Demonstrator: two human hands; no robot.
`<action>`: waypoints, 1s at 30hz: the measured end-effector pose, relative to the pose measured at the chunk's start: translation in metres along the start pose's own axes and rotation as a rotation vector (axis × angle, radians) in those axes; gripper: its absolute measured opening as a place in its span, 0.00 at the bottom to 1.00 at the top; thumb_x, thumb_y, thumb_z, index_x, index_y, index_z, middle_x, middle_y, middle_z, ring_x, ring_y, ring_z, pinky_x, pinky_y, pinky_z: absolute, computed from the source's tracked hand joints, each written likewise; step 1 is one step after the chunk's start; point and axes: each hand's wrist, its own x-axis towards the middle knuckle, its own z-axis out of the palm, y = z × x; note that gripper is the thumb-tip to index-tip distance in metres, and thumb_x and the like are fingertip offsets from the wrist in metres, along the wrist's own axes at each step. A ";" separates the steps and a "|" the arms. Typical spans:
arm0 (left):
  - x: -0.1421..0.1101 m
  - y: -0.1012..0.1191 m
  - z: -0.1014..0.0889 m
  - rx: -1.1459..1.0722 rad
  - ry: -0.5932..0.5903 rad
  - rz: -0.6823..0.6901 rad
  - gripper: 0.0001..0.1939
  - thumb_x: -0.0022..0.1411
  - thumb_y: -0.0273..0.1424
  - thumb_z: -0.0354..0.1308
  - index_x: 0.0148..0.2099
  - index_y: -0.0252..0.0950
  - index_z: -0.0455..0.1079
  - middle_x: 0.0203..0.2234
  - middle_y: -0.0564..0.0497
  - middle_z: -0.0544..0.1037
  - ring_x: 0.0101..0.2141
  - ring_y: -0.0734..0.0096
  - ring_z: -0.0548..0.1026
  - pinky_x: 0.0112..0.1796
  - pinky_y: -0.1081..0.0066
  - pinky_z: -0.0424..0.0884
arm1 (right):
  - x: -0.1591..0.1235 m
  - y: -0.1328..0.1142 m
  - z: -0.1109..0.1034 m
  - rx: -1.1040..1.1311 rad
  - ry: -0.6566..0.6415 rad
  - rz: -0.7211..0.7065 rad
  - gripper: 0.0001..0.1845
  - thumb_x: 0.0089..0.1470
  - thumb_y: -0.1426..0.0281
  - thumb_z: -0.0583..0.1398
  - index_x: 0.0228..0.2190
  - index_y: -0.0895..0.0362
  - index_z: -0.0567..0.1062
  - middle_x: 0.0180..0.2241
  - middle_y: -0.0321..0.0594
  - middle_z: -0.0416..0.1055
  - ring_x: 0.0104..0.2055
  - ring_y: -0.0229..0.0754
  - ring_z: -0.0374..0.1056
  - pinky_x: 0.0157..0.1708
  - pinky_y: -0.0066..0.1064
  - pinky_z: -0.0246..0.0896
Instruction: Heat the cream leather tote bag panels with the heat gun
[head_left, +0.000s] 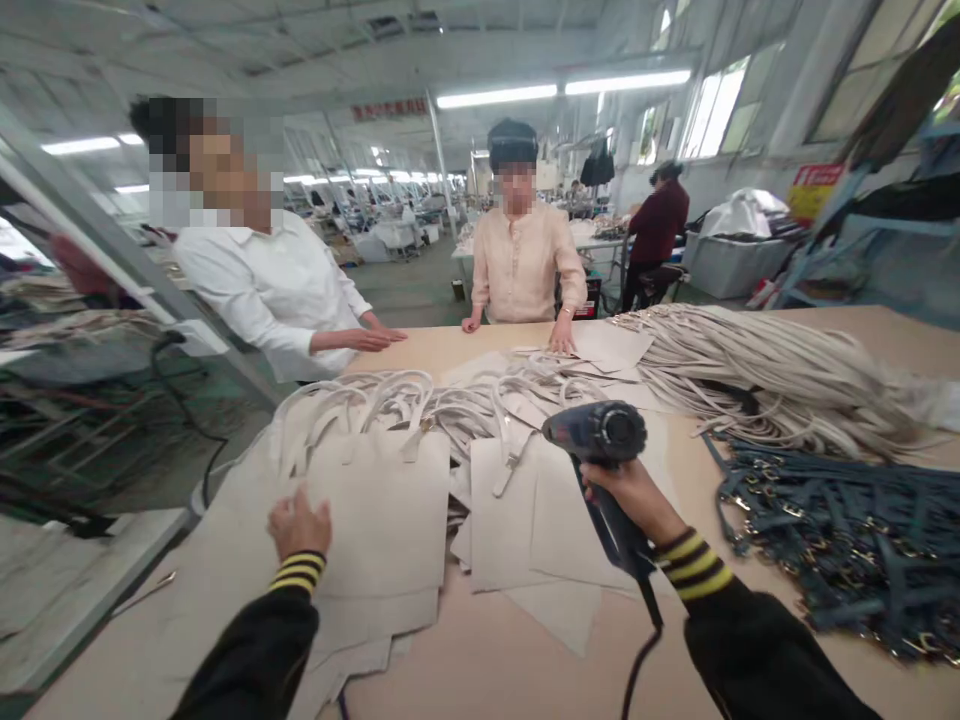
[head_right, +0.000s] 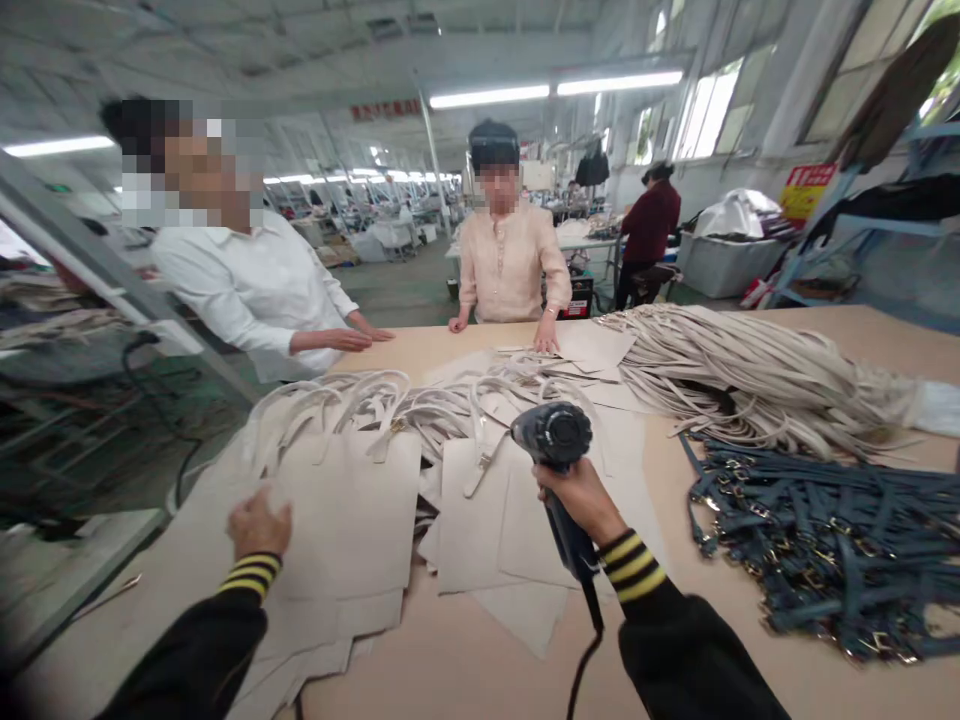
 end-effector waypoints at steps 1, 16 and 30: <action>-0.026 0.008 0.018 -0.026 -0.008 0.061 0.21 0.54 0.30 0.47 0.50 0.24 0.60 0.45 0.35 0.65 0.50 0.51 0.59 0.49 0.53 0.58 | 0.014 0.002 0.003 0.000 0.016 0.004 0.11 0.40 0.65 0.63 0.21 0.60 0.70 0.18 0.37 0.68 0.19 0.37 0.65 0.18 0.27 0.61; -0.206 0.257 0.112 -0.412 -0.836 0.286 0.10 0.55 0.25 0.50 0.40 0.28 0.65 0.37 0.39 0.72 0.43 0.63 0.69 0.45 0.63 0.63 | 0.002 0.025 -0.127 -0.183 0.388 0.175 0.09 0.39 0.68 0.63 0.20 0.61 0.69 0.15 0.37 0.67 0.16 0.37 0.64 0.14 0.25 0.59; -0.223 0.273 0.109 -0.348 -0.971 0.248 0.15 0.52 0.30 0.56 0.40 0.25 0.66 0.37 0.36 0.73 0.40 0.61 0.71 0.41 0.65 0.66 | -0.188 0.048 -0.041 -0.445 0.005 0.393 0.14 0.45 0.58 0.57 0.19 0.55 0.71 0.16 0.37 0.69 0.21 0.44 0.66 0.21 0.33 0.62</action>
